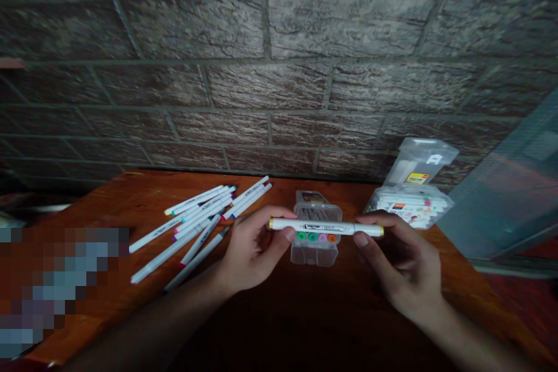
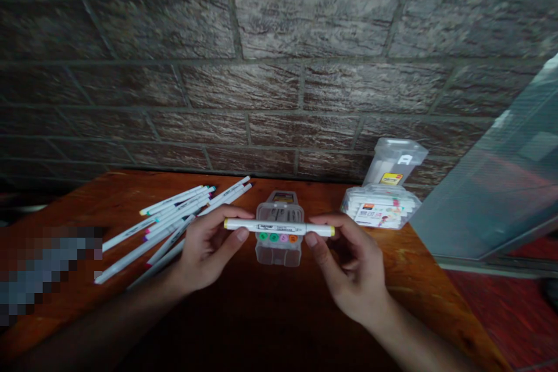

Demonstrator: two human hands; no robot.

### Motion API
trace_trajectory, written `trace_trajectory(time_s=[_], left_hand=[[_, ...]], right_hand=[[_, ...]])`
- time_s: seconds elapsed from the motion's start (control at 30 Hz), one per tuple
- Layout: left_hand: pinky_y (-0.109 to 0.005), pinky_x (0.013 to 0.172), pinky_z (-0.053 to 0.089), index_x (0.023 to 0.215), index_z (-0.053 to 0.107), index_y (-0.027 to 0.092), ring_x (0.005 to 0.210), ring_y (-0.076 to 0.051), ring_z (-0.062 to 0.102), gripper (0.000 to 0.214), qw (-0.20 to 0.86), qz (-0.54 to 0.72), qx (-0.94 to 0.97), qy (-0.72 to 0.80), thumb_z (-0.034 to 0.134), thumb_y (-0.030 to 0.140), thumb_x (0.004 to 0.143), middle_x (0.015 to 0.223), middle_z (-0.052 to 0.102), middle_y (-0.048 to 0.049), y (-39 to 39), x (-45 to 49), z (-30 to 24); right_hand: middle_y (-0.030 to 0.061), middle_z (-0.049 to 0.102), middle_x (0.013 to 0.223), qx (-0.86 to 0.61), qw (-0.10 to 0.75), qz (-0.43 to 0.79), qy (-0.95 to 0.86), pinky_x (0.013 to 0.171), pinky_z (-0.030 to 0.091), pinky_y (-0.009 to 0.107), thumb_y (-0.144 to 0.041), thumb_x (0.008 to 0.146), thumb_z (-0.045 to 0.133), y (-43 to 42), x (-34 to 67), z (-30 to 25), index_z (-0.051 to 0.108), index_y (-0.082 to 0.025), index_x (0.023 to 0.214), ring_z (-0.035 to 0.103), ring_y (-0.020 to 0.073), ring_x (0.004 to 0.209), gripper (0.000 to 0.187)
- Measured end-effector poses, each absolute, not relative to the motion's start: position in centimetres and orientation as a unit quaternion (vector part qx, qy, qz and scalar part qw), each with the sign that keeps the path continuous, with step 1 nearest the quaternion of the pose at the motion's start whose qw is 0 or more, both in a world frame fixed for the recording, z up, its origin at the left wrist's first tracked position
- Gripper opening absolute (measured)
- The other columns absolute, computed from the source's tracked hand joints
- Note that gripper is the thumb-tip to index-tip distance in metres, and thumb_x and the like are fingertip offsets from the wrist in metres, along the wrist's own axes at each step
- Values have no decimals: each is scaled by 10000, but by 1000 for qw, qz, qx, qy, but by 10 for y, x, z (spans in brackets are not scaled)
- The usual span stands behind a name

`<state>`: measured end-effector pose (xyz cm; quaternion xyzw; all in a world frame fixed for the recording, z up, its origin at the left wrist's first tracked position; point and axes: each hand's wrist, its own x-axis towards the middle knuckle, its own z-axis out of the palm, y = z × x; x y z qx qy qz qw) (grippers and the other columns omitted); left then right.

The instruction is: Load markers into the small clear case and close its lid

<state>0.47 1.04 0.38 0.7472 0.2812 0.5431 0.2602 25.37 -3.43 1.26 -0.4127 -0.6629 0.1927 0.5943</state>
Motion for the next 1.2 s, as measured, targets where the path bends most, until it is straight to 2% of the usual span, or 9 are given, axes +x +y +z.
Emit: trace_trajectory(time_s=[0.23, 0.4, 0.67, 0.83, 0.97, 1.03, 1.2], left_hand=[[-156, 561, 483, 1063, 720, 171, 692, -103, 669, 130, 313, 561, 715, 274, 694, 148, 938, 874, 745, -15, 6, 10, 10], [-161, 603, 523, 995, 738, 174, 699, -107, 693, 103, 305, 575, 701, 290, 714, 131, 905, 840, 758, -8, 6, 11, 15], [-187, 572, 527, 943, 757, 166, 696, -133, 713, 77, 306, 572, 695, 310, 723, 133, 882, 816, 778, -29, 5, 13, 16], [-214, 644, 558, 911, 778, 167, 735, -151, 735, 97, 292, 570, 701, 313, 756, 103, 841, 826, 802, -38, 5, 14, 19], [-214, 514, 487, 931, 779, 166, 586, -129, 653, 57, 366, 566, 672, 307, 764, 197, 887, 744, 770, -35, 5, 13, 16], [-202, 446, 417, 968, 778, 166, 487, -100, 564, 123, 418, 556, 651, 305, 749, 279, 930, 693, 748, -28, 6, 11, 12], [-206, 435, 382, 1036, 769, 155, 467, -97, 528, 240, 469, 527, 634, 316, 728, 379, 960, 716, 761, -59, 8, 7, 5]], right_hand=[[-27, 704, 728, -409, 593, 218, -658, 454, 461, 169, -158, 928, 715, -34, 253, 15, 722, -262, 1087, 591, 100, 532, 190], [-13, 730, 775, -402, 591, 209, -667, 454, 447, 170, -142, 916, 722, -35, 252, 15, 724, -246, 1060, 602, 95, 548, 178], [-7, 736, 792, -423, 585, 222, -655, 397, 436, 174, -174, 895, 761, -35, 251, 16, 753, -238, 1024, 561, 74, 465, 144], [-33, 669, 597, -433, 587, 310, -610, 348, 421, 175, -273, 892, 797, -34, 251, 15, 756, -209, 976, 541, 84, 380, 113], [-27, 652, 509, -435, 582, 381, -572, 350, 446, 184, -370, 899, 800, -33, 251, 16, 762, -185, 983, 566, 109, 363, 207], [-7, 682, 529, -430, 580, 401, -563, 356, 455, 191, -399, 904, 797, -33, 251, 17, 770, -182, 1006, 569, 111, 367, 240], [26, 730, 569, -423, 577, 431, -551, 353, 444, 195, -417, 913, 794, -33, 252, 17, 787, -188, 1018, 558, 107, 356, 253]])
